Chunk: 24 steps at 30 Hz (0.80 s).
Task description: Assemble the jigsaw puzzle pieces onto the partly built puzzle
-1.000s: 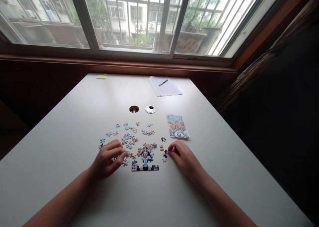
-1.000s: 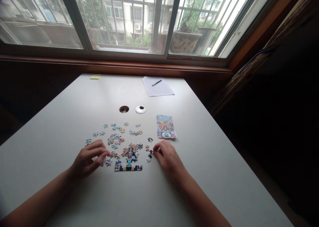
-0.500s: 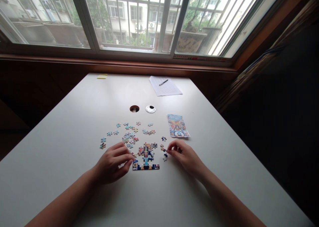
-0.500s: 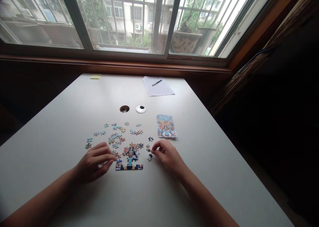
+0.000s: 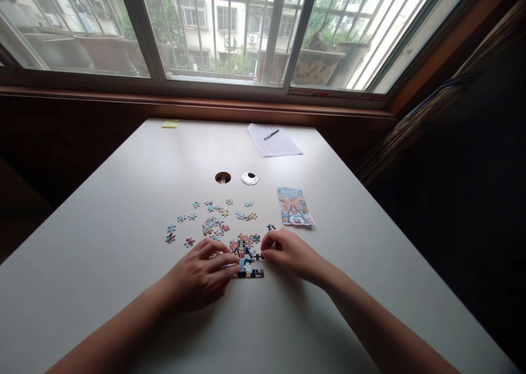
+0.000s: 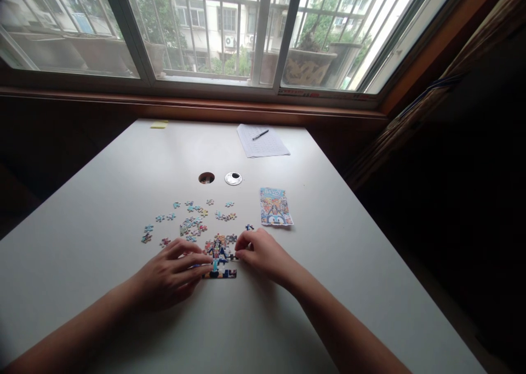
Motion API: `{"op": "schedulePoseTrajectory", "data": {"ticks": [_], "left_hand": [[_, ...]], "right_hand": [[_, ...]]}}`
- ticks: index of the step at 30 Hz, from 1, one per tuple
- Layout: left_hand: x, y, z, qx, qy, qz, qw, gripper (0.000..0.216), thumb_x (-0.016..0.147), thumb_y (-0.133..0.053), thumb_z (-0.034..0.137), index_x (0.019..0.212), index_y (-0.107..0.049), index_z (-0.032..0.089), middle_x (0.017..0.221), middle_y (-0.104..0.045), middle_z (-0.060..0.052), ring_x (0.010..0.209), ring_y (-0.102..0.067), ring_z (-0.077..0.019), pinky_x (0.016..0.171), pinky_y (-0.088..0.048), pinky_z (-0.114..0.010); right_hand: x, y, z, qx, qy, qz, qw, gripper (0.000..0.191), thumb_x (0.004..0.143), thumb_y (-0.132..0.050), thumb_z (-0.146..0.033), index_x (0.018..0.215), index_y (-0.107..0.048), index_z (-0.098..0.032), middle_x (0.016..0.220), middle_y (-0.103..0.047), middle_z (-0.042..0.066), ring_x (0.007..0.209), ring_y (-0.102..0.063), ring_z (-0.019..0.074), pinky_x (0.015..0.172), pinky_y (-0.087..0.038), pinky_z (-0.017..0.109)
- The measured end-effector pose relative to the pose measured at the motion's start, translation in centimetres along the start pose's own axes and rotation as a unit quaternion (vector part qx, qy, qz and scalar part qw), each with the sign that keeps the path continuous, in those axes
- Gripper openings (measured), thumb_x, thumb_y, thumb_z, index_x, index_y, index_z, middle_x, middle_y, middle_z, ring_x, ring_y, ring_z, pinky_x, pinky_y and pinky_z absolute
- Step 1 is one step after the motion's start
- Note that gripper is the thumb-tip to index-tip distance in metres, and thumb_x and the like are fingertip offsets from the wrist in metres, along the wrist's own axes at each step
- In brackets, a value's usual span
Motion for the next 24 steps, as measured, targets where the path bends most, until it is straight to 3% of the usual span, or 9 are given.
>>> {"op": "schedulePoseTrajectory", "data": {"ticks": [8, 24], "left_hand": [[-0.2, -1.2, 0.1, 0.018, -0.024, -0.028, 0.999, 0.041, 0.094, -0.060, 0.022, 0.134, -0.057, 0.024, 0.138, -0.062, -0.004, 0.127, -0.050, -0.0281, 0.101, -0.041, -0.046], [-0.4, -1.5, 0.1, 0.026, -0.034, -0.026, 0.999, 0.039, 0.095, -0.060, 0.022, 0.134, -0.058, 0.024, 0.135, -0.064, -0.005, 0.126, -0.051, -0.0272, 0.102, -0.041, -0.043]], "right_hand": [[0.1, -0.2, 0.0, -0.015, 0.006, 0.009, 1.000, 0.008, 0.079, -0.067, -0.018, 0.082, -0.073, -0.021, 0.084, -0.069, 0.003, 0.082, -0.062, 0.0180, 0.072, -0.045, 0.027], [0.8, 0.2, -1.5, -0.063, 0.003, -0.004, 0.998, 0.007, 0.077, -0.068, -0.016, 0.078, -0.072, -0.022, 0.078, -0.072, 0.001, 0.075, -0.064, 0.0171, 0.065, -0.042, 0.026]]}}
Point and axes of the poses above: each hand's wrist, its own x-axis towards the middle knuckle, its own y-axis out of the back of the hand, z = x × y, the point moved 5 cm from there along x, towards the middle knuckle
